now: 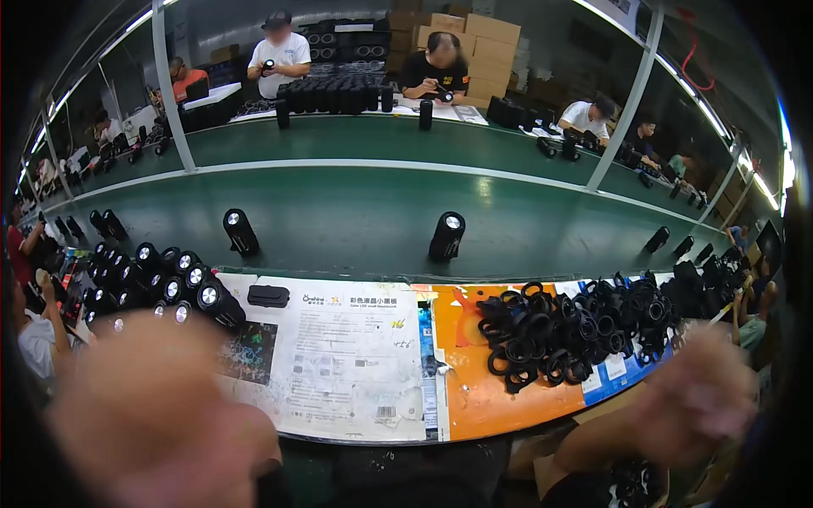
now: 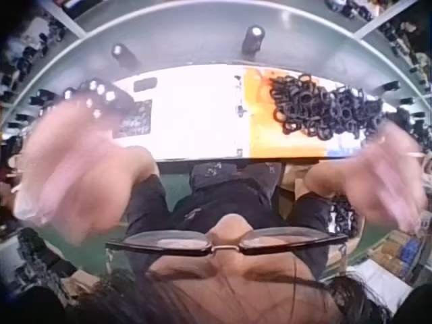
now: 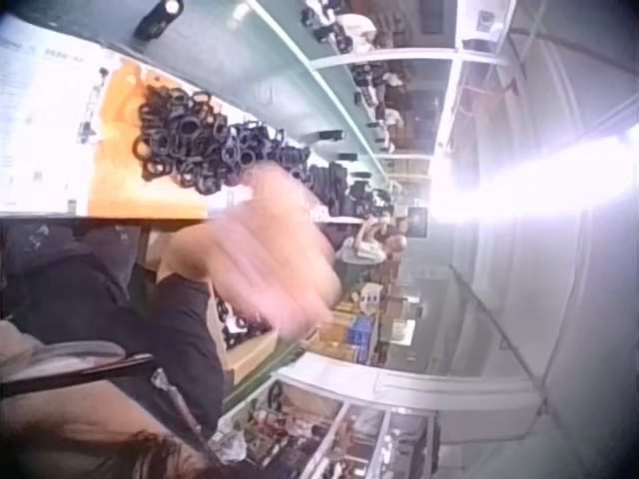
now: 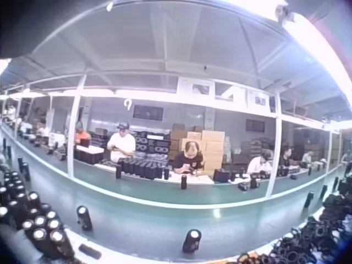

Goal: Assembling black rubber rings onto electronic housings at a factory workbench.

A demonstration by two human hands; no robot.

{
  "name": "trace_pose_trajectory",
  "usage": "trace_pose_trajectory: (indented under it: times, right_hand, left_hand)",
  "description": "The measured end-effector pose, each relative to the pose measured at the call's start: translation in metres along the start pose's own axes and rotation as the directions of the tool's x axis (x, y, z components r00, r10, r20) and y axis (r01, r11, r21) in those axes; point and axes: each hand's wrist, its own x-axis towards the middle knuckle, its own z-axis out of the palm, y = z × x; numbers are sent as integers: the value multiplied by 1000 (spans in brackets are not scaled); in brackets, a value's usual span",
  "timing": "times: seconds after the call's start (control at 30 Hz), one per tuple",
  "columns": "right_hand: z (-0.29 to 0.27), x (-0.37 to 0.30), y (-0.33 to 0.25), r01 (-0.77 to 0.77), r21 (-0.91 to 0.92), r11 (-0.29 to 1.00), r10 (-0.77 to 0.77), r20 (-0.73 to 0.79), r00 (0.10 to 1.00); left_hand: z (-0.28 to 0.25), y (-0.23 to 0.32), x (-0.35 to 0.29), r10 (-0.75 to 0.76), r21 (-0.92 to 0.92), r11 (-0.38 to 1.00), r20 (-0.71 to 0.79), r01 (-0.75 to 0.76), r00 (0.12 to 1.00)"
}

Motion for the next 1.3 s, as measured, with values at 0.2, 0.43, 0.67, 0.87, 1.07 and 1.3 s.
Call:
trace_pose_trajectory:
  times: [0.2,0.43,0.67,0.87,1.07,1.3]
  right_hand:
    - [117,-73,32,-529,583,617,448,292,845]
    - [108,-90,24,-583,565,584,534,274,800]
    - [140,-89,92,-861,94,500,804,318,502]
    - [253,-212,330,-792,-566,229,970,64,235]
    - [296,-233,323,-875,-407,263,958,-1,288]
    - [266,-181,147,-827,-205,523,639,736,221]
  left_hand:
    - [42,-50,-60,-473,-471,806,-151,357,868]
    - [83,-59,-43,-414,-489,863,-534,131,737]
    - [71,-74,-63,-275,-540,841,-393,22,877]
    - [79,-123,-201,-867,-573,496,-294,652,402]
    - [79,-191,-294,-956,-544,256,-263,799,127]
    - [58,-208,-327,-969,-801,239,-164,548,183]
